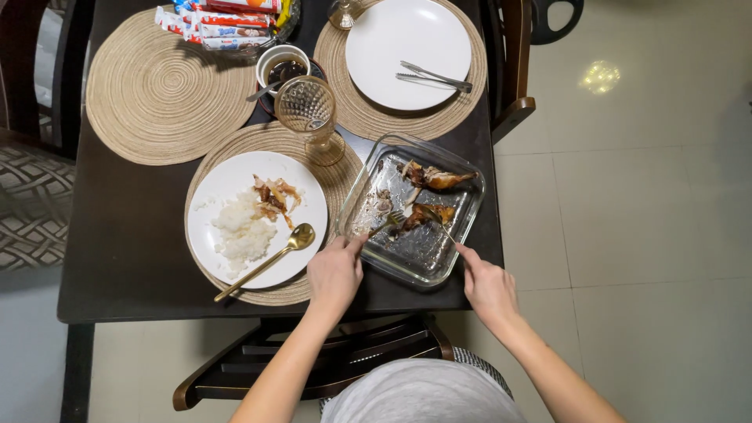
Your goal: Shredding grilled chicken with a spoon and fork and transferring it to a plate of rice.
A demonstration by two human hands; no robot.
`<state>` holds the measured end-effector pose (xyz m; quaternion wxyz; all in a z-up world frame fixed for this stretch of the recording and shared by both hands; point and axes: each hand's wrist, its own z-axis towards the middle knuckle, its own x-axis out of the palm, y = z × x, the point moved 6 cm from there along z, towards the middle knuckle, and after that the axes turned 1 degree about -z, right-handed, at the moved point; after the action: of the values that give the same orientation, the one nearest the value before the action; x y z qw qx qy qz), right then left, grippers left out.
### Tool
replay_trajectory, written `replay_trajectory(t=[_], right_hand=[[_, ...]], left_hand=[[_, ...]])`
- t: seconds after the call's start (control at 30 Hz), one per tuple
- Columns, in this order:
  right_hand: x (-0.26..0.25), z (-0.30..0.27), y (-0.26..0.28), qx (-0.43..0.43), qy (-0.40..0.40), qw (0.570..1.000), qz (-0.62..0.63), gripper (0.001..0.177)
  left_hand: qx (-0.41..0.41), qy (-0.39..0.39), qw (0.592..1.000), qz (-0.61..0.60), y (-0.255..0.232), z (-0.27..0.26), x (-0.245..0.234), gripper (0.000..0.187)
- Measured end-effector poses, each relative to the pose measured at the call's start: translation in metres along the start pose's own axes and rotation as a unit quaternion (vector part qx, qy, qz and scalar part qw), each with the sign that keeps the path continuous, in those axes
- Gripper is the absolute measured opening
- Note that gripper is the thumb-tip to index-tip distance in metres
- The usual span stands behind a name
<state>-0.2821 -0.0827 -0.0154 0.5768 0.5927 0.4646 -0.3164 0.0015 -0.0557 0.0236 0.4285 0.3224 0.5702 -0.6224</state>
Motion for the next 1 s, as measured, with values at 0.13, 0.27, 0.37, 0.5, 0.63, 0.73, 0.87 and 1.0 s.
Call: replay_trajectory(t=[0.13,0.27,0.37,0.5,0.63,0.73,0.87,1.0], right_hand=[[0.019,0.007,-0.007,-0.059,-0.011,0.998,0.013,0.048],[0.041,0.011,-0.012,-0.112,0.020,0.991,-0.073,0.061],[0.039,0.017,-0.006,-0.133,0.042,0.986,-0.094,0.065],[0.019,0.038,0.003,-0.052,0.088,0.994,-0.047,0.055],[0.011,0.046,0.009,-0.018,0.074,0.995,0.064,0.033],[0.006,0.041,0.025,-0.037,0.071,0.995,0.052,0.033],[0.012,0.026,0.052,-0.069,0.131,0.984,-0.099,0.056],[0.014,0.027,0.069,-0.173,0.156,0.954,-0.187,0.050]], left_hand=[[0.012,-0.006,1.000,-0.012,0.000,-0.006,0.024,0.041],[0.008,0.020,0.999,0.030,0.000,-0.008,0.042,0.040],[0.005,0.019,0.999,0.038,0.001,-0.010,0.045,0.040],[-0.017,0.048,0.998,0.031,-0.001,-0.004,0.038,0.042],[-0.042,0.025,0.999,-0.016,0.011,-0.008,0.037,0.035],[-0.047,0.014,0.999,-0.014,0.010,-0.006,0.026,0.033],[-0.052,0.067,0.996,0.020,0.004,-0.008,0.024,0.034],[-0.014,0.071,0.996,0.049,-0.001,-0.011,0.026,0.041]])
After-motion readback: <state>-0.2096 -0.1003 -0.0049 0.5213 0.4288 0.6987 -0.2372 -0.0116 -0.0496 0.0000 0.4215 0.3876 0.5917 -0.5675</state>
